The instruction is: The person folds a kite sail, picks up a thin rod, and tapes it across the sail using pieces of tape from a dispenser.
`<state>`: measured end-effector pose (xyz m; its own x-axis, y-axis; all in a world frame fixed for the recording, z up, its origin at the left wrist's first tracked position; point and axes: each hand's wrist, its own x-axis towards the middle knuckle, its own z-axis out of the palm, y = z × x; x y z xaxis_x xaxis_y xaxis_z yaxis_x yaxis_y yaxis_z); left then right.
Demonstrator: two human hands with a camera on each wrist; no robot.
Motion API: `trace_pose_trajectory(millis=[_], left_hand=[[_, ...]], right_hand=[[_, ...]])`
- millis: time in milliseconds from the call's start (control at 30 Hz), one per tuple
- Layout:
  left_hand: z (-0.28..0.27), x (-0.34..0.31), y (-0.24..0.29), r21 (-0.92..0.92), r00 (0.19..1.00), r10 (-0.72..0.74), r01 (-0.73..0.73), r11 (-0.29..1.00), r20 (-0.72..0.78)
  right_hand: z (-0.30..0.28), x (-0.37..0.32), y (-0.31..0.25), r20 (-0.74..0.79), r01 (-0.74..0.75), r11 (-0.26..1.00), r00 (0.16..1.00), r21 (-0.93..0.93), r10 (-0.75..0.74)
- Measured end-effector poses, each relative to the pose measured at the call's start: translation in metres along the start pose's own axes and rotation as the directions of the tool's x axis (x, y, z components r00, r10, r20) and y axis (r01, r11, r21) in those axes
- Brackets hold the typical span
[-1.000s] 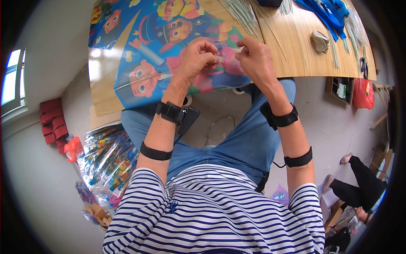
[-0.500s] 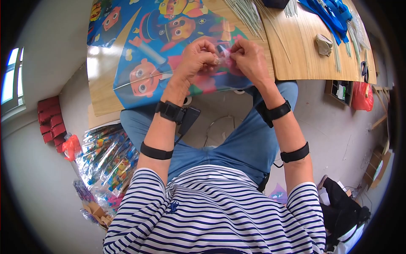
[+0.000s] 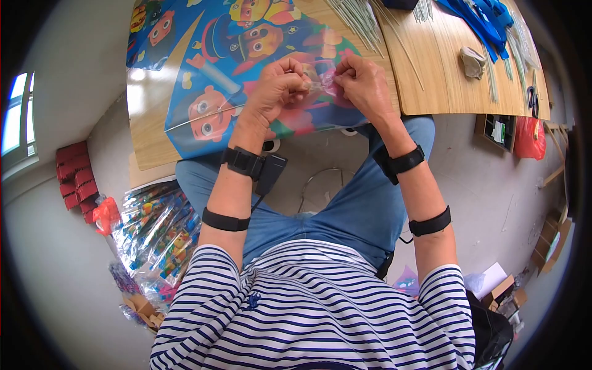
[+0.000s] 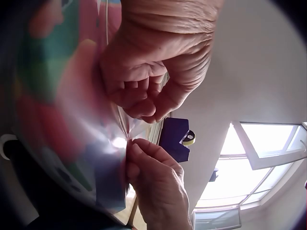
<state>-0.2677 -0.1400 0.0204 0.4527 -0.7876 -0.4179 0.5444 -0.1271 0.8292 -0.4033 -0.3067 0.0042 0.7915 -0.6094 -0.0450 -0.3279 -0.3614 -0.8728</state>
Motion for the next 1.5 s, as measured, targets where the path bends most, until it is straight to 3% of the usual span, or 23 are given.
trace_pose_trajectory(millis=[200,300,500,800,900,1033,1100,1200,1300,1333,1500], left_hand=[[0.002,-0.003,0.001,0.027,1.000,-0.021,0.021,0.999,-0.001],[0.005,-0.006,0.004,0.078,0.999,-0.033,0.033,0.996,0.000],[0.017,-0.009,0.010,0.173,0.999,-0.046,0.049,0.984,-0.025],[0.012,-0.004,0.007,0.030,0.999,-0.049,0.048,0.998,0.020],[0.013,-0.005,0.005,0.047,1.000,-0.011,0.010,0.999,0.013],[0.018,-0.018,0.005,0.179,0.968,0.228,-0.208,0.962,-0.102],[0.018,-0.024,0.001,0.337,0.922,0.342,-0.268,0.903,-0.184],[0.022,-0.038,-0.015,0.700,0.826,0.549,-0.315,0.641,-0.131],[0.035,-0.052,-0.032,0.864,0.703,0.705,-0.408,0.294,0.092],[0.039,-0.055,-0.034,0.883,0.701,0.691,-0.424,0.201,0.179],[0.045,-0.060,-0.046,0.910,0.691,0.680,-0.406,0.086,0.244]], right_hand=[[-0.005,-0.004,0.008,-0.033,-0.018,0.992,0.999,0.128,0.022],[-0.015,-0.007,0.009,-0.131,0.019,0.998,0.991,-0.061,-0.027],[-0.007,-0.027,-0.017,-0.021,0.106,0.992,0.994,-0.071,-0.107],[0.014,-0.035,-0.017,-0.043,0.083,0.989,0.995,-0.122,-0.089],[0.014,-0.034,-0.017,-0.056,0.083,0.991,0.994,-0.105,-0.089],[0.011,-0.035,-0.015,-0.050,0.088,0.992,0.994,-0.096,-0.093],[0.012,-0.035,-0.017,-0.059,0.100,0.989,0.993,-0.104,-0.107],[0.013,-0.035,-0.015,-0.089,0.122,0.988,0.987,-0.099,-0.131],[0.016,-0.035,-0.010,-0.152,0.133,0.984,0.977,-0.121,-0.150],[0.016,-0.035,-0.010,-0.176,0.133,0.982,0.972,-0.135,-0.156],[0.013,-0.035,-0.011,-0.223,0.104,0.980,0.965,-0.172,-0.142]])
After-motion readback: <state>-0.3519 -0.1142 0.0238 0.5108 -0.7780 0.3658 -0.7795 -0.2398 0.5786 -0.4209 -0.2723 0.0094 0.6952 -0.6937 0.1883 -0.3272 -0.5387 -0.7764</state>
